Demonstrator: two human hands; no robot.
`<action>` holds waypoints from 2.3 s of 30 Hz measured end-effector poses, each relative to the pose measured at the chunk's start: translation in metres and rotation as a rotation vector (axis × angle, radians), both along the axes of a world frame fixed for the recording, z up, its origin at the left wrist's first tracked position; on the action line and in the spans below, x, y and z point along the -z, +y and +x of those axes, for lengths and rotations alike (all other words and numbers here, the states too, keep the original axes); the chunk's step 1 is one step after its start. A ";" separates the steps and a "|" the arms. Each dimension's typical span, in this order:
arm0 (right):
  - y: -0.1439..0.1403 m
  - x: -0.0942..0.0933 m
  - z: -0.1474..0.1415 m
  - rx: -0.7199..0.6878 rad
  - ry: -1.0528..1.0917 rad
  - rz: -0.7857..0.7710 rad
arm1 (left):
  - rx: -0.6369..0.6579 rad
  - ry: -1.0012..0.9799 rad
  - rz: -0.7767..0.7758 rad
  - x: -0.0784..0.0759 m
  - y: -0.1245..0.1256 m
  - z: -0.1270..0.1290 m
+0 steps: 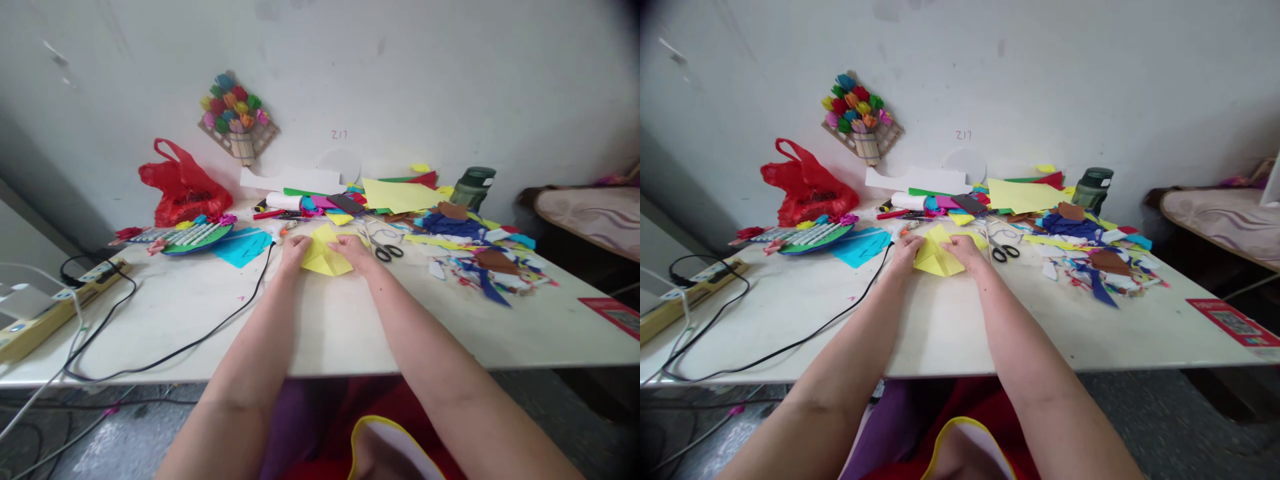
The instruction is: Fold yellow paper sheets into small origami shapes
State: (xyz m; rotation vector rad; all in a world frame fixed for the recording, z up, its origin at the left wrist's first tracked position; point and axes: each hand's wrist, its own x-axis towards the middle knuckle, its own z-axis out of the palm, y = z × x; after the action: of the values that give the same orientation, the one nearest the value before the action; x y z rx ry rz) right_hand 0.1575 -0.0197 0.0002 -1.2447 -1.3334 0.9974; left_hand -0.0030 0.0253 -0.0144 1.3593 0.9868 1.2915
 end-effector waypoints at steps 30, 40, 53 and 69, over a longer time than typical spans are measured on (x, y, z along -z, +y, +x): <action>0.005 0.004 0.000 -0.067 0.178 0.102 | -0.023 -0.062 -0.014 -0.005 -0.006 0.000; 0.001 0.001 0.001 -0.108 0.127 0.101 | 0.006 -0.063 -0.071 -0.003 -0.004 -0.001; 0.000 0.001 0.001 -0.108 0.049 0.127 | -0.003 -0.064 -0.055 -0.004 -0.006 -0.001; -0.006 -0.006 -0.001 -0.045 -0.135 0.140 | 0.011 -0.093 -0.081 -0.005 -0.006 0.000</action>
State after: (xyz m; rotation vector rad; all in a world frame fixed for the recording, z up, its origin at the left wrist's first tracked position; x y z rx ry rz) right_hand 0.1568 -0.0259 0.0064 -1.1969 -1.5151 0.8479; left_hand -0.0029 0.0196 -0.0098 1.2313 0.9560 1.2810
